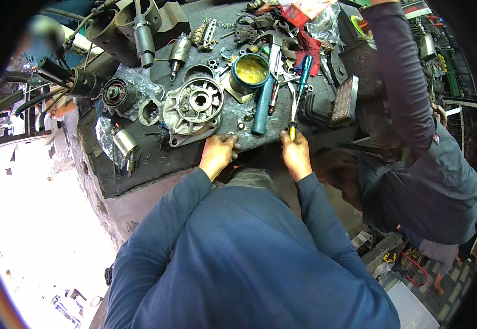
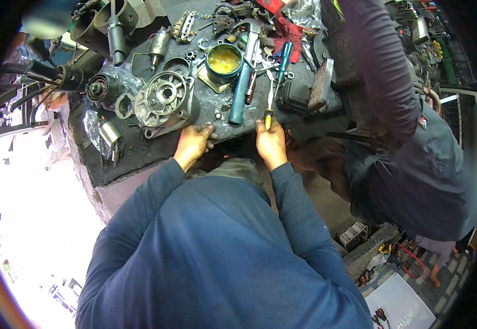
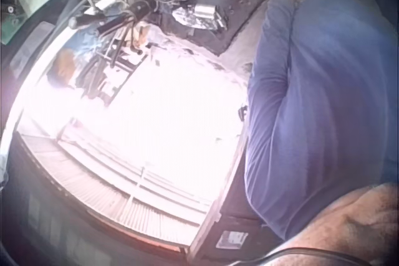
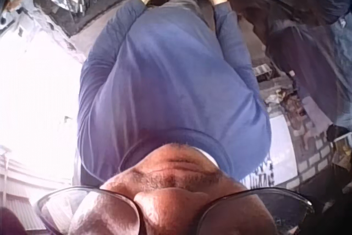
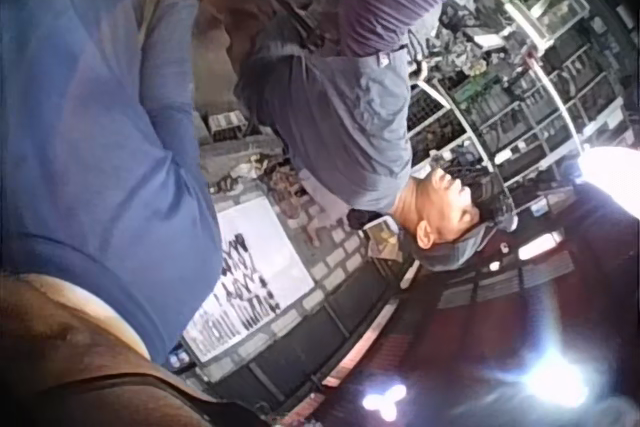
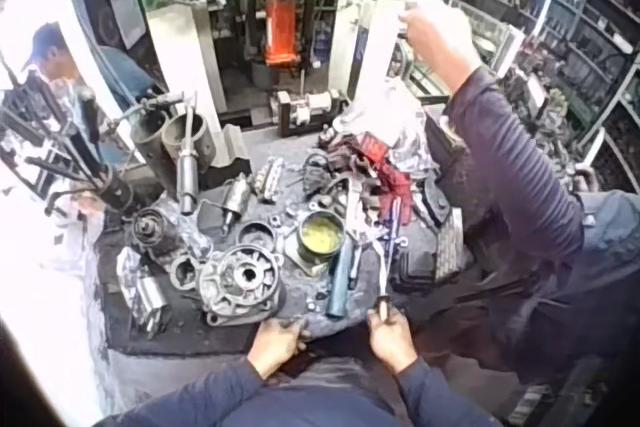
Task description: The person disassembles a mechanical housing on a workbench, removes internal components, and uses a screwdriver to adjust or remove parts. They handle gears, a cylindrical housing, and small fasteners, placing them on the cluttered table.
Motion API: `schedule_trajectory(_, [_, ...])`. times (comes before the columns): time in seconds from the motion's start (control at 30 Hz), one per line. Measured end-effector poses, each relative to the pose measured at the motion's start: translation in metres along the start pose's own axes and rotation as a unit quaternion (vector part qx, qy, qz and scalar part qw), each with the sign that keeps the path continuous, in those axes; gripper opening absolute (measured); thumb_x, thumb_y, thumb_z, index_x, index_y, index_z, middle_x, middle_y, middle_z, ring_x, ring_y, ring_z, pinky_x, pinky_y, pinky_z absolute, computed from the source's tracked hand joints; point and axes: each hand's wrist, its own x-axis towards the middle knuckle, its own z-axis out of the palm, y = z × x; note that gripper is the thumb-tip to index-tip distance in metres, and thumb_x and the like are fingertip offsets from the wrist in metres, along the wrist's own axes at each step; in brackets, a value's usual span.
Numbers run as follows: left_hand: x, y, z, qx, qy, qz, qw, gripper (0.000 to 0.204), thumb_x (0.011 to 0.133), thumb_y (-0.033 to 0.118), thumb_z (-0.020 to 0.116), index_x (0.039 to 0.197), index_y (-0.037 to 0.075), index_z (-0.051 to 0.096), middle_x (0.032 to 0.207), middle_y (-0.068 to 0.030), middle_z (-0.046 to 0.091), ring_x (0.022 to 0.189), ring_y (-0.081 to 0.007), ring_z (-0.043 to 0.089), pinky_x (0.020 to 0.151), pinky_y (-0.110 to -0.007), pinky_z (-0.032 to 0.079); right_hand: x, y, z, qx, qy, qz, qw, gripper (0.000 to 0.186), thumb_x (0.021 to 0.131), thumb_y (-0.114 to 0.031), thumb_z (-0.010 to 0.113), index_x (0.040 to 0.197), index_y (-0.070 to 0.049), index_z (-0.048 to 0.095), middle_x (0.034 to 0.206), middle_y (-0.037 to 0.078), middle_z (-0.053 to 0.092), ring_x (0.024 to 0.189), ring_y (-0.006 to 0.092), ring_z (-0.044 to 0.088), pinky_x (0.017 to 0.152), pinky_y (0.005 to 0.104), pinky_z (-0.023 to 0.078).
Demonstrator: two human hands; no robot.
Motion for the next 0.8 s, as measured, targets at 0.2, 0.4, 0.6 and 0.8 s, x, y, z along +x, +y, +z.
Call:
schedule_trajectory(0.2, [-0.052, 0.002, -0.045, 0.035, -0.107, 0.016, 0.993, 0.034, 0.099, 0.016, 0.071, 0.127, -0.002, 0.072, 0.104, -0.0102, 0.078, 0.082, -0.0120, 0.069, 0.074, -0.030, 0.057, 0.020, -0.013, 0.017, -0.153, 0.063, -0.075, 0.983, 0.057, 0.093, -0.021, 0.067, 0.138, 0.010, 0.052, 0.137, 0.037, 0.048, 0.127, 0.0496, 0.050, 0.110, 0.0483, 0.043])
schedule_trajectory(0.4, [-0.131, 0.028, -0.091, 0.159, 0.032, 0.140, 0.977, 0.033, 0.092, 0.012, 0.077, 0.122, -0.002, 0.074, 0.111, -0.0133, 0.078, 0.094, -0.0170, 0.072, 0.086, -0.032, 0.057, 0.018, -0.020, 0.028, -0.260, 0.061, -0.145, 0.953, 0.074, 0.087, -0.020, 0.081, 0.148, 0.008, 0.049, 0.143, 0.036, 0.044, 0.137, 0.0523, 0.045, 0.118, 0.0540, 0.039])
schedule_trajectory(0.6, [-0.153, 0.073, -0.123, 0.217, 0.237, 0.348, 0.881, 0.031, 0.085, 0.006, 0.081, 0.115, 0.003, 0.075, 0.096, -0.0079, 0.068, 0.078, -0.0184, 0.065, 0.071, -0.033, 0.055, 0.001, -0.066, 0.015, -0.327, 0.062, -0.219, 0.917, 0.060, 0.088, -0.023, 0.079, 0.141, -0.001, 0.061, 0.141, 0.032, 0.054, 0.132, 0.0505, 0.052, 0.113, 0.0536, 0.045])
schedule_trajectory(0.8, [-0.128, 0.099, -0.139, 0.331, 0.252, 0.391, 0.821, 0.075, 0.069, 0.019, 0.090, 0.138, 0.010, 0.062, 0.142, -0.0197, 0.054, 0.135, -0.0423, 0.050, 0.114, -0.050, 0.043, -0.029, -0.175, 0.019, -0.191, -0.043, -0.448, 0.872, 0.037, 0.088, -0.011, 0.075, 0.123, -0.001, 0.067, 0.115, 0.018, 0.067, 0.113, 0.0404, 0.062, 0.101, 0.0478, 0.048])
